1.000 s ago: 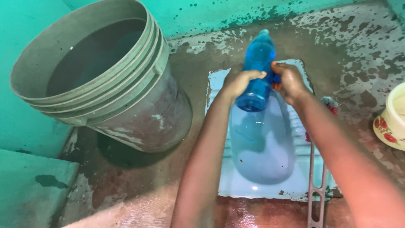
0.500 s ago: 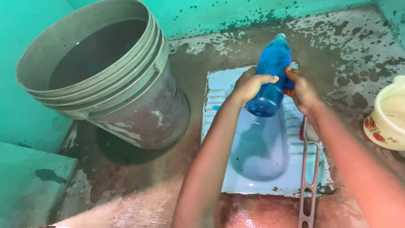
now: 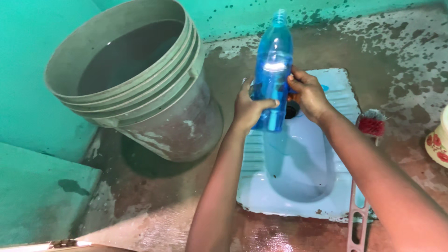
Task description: The person cleans a squat toilet by applying blue cleaning liquid from a bottle and scrubbing the surfaces with a brush.
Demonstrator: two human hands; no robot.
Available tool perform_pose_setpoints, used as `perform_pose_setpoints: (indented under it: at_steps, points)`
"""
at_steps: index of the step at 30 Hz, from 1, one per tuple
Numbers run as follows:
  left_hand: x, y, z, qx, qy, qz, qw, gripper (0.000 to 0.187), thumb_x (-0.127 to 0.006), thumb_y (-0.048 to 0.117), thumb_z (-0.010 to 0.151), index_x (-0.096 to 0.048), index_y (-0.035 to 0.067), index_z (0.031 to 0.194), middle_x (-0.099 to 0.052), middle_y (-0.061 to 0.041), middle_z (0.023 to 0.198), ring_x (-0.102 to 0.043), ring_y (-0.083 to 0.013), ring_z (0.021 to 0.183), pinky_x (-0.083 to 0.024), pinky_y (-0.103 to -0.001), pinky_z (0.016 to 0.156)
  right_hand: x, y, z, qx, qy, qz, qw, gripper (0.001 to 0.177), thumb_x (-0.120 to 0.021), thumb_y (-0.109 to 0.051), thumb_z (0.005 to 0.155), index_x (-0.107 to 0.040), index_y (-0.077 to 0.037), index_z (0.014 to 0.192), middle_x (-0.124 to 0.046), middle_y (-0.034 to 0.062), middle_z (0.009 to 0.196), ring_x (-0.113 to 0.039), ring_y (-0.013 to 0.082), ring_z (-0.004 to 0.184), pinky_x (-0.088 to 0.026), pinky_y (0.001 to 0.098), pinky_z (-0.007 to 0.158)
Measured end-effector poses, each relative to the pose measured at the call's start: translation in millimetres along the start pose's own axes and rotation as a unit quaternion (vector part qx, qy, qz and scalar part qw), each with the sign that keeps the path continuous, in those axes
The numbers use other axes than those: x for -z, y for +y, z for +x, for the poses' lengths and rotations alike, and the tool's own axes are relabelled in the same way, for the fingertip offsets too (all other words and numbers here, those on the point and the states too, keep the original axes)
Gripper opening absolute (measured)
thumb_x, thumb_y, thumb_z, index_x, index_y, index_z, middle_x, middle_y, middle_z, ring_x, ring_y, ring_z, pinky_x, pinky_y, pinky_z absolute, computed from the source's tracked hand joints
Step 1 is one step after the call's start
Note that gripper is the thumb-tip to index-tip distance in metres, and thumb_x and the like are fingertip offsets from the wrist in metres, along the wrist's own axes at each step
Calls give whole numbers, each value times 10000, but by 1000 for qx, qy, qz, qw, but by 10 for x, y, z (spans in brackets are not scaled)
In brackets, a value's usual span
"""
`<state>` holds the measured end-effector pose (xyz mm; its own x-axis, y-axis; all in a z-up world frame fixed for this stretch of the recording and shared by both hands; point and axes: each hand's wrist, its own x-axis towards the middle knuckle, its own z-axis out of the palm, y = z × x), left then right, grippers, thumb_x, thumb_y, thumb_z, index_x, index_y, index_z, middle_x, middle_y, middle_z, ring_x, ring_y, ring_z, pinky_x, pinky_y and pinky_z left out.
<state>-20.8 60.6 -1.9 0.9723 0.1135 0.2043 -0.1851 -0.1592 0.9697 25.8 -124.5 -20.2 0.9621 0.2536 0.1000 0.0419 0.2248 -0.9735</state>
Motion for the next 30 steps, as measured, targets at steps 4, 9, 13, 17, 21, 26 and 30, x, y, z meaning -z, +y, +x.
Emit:
perform_pose_setpoints:
  at_steps: [4, 9, 13, 17, 21, 26, 30]
  points:
    - [141, -179, -246, -2, -3, -46, 999, 908, -893, 69, 529, -536, -9, 1360, -687, -134, 1208, -689, -232, 1087, -544, -357, 954, -152, 41, -64, -5, -44, -33, 998, 549, -553, -218, 1034, -448, -84, 1555, -663, 0, 1120, -595, 91, 869, -491, 279, 729]
    - [89, -271, -559, -6, -38, -205, 978, 898, -919, 88, 528, -445, 91, 1291, -656, -65, 1159, -683, -207, 1061, -576, -374, 925, -183, 47, -464, 11, -58, -220, 974, 599, -595, -262, 1002, -468, -93, 1562, -660, 41, 1018, -555, 133, 769, -512, 289, 725]
    - [-63, -341, -837, -19, -1, -92, 996, 872, -957, 159, 557, -498, 42, 1289, -700, -96, 1168, -697, -226, 1079, -570, -370, 958, -65, 90, -787, 5, -85, -206, 975, 561, -595, -252, 988, -482, -76, 1509, -691, 38, 1110, -612, 149, 807, -542, 292, 752]
    - [-191, -359, -1189, 20, 8, 19, 1000, 854, -951, 204, 512, -544, 70, 1250, -742, -120, 1144, -736, -267, 1056, -577, -377, 956, 292, 108, -1149, -2, -46, -168, 985, 390, -520, -220, 1021, -575, -46, 1366, -629, 78, 1214, -668, 153, 1058, -561, 305, 816]
    - [-264, -372, -1467, -12, 12, 149, 989, 931, -944, 193, 470, -545, 88, 1305, -678, -167, 1135, -657, -364, 1076, -532, -446, 946, 795, -51, -1555, -14, 52, -116, 992, 310, -479, -135, 1029, -585, -25, 1298, -641, 124, 1221, -656, 183, 1083, -533, 311, 855]
    - [-315, -343, -1658, -45, -18, 201, 978, 867, -862, 151, 504, -567, 94, 1318, -667, -154, 1107, -601, -376, 1063, -522, -461, 926, 858, -544, -1896, 83, 120, -121, 982, 373, -583, -27, 988, -524, -21, 1357, -622, 108, 1187, -650, 167, 1063, -571, 307, 901]
    - [-305, -303, -1686, -86, -36, 235, 967, 819, -844, 125, 520, -589, 91, 1297, -679, -135, 1102, -577, -367, 1043, -523, -457, 910, 706, -843, -2031, 132, 83, -169, 973, 346, -638, 19, 959, -621, 38, 1303, -643, 103, 1244, -644, 167, 1067, -542, 304, 924]
